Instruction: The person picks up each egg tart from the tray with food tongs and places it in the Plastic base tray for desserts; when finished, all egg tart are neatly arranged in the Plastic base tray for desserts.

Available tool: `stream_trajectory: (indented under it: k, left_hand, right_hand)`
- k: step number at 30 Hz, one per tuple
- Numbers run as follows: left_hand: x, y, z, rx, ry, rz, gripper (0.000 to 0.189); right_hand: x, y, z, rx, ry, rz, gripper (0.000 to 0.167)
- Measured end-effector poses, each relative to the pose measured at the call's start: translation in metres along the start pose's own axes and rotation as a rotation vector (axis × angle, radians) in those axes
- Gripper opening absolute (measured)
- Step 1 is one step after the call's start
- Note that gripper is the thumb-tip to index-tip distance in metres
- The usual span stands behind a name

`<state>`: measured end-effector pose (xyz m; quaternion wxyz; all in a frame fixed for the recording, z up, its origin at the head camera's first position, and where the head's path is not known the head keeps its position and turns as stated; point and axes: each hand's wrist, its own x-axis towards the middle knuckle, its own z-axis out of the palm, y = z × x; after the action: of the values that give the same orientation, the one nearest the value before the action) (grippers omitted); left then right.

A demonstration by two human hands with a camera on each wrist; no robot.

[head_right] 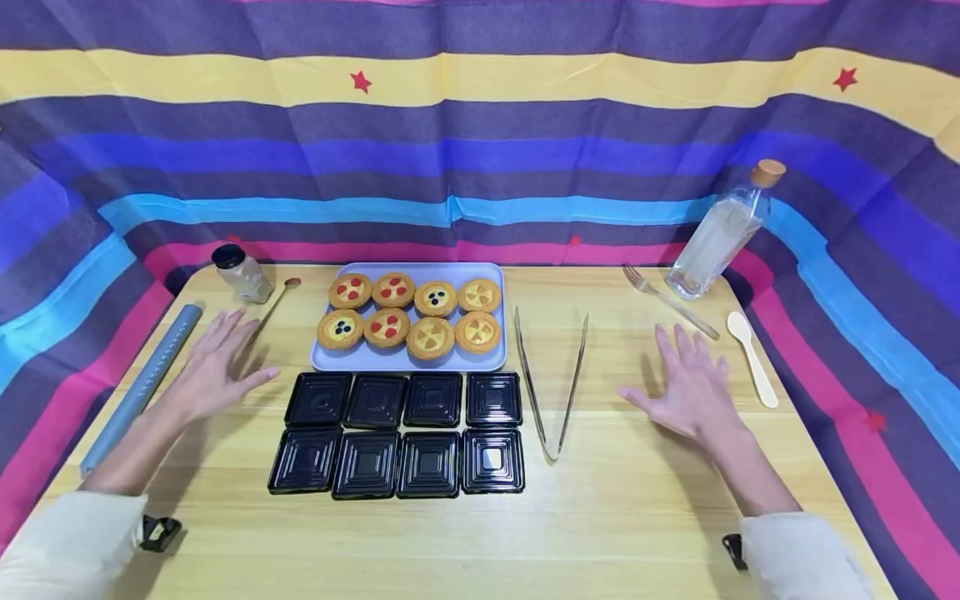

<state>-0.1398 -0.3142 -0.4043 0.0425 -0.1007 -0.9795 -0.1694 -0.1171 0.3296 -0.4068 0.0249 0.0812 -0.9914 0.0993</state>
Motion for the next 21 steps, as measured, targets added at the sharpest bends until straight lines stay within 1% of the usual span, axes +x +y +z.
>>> stream_trajectory:
  k: [2, 4, 7, 9, 11, 14, 19, 21]
  left_hand:
    - [0.005, 0.006, 0.002, -0.115, 0.033, 0.009, 0.072]
    - [0.010, 0.012, 0.005, -0.236, 0.041, 0.016, 0.058]
    - [0.017, 0.020, 0.011, -0.387, 0.004, -0.017, 0.047]
    - [0.021, 0.025, 0.015, -0.447, -0.038, -0.056, 0.045]
    - [0.025, 0.029, 0.020, -0.470, -0.065, -0.090, 0.042]
    - [0.029, 0.035, 0.024, -0.489, -0.091, -0.131, 0.035]
    - [0.033, 0.041, 0.030, -0.521, -0.118, -0.215, 0.026]
    - [0.034, 0.042, 0.031, -0.523, -0.122, -0.233, 0.025]
  right_hand:
    - [0.002, -0.017, -0.002, 0.076, -0.044, 0.013, 0.107]
    - [0.006, -0.034, -0.004, 0.144, -0.080, 0.025, 0.106]
    - [0.011, -0.059, -0.004, 0.231, -0.121, 0.057, 0.104]
    - [0.014, -0.076, -0.003, 0.267, -0.149, 0.090, 0.104]
    - [0.016, -0.091, -0.002, 0.298, -0.179, 0.132, 0.105]
    - [0.017, -0.111, 0.002, 0.310, -0.202, 0.179, 0.105]
    - [0.016, -0.134, 0.014, 0.268, -0.170, 0.206, 0.103]
    - [0.016, -0.139, 0.019, 0.243, -0.155, 0.210, 0.103]
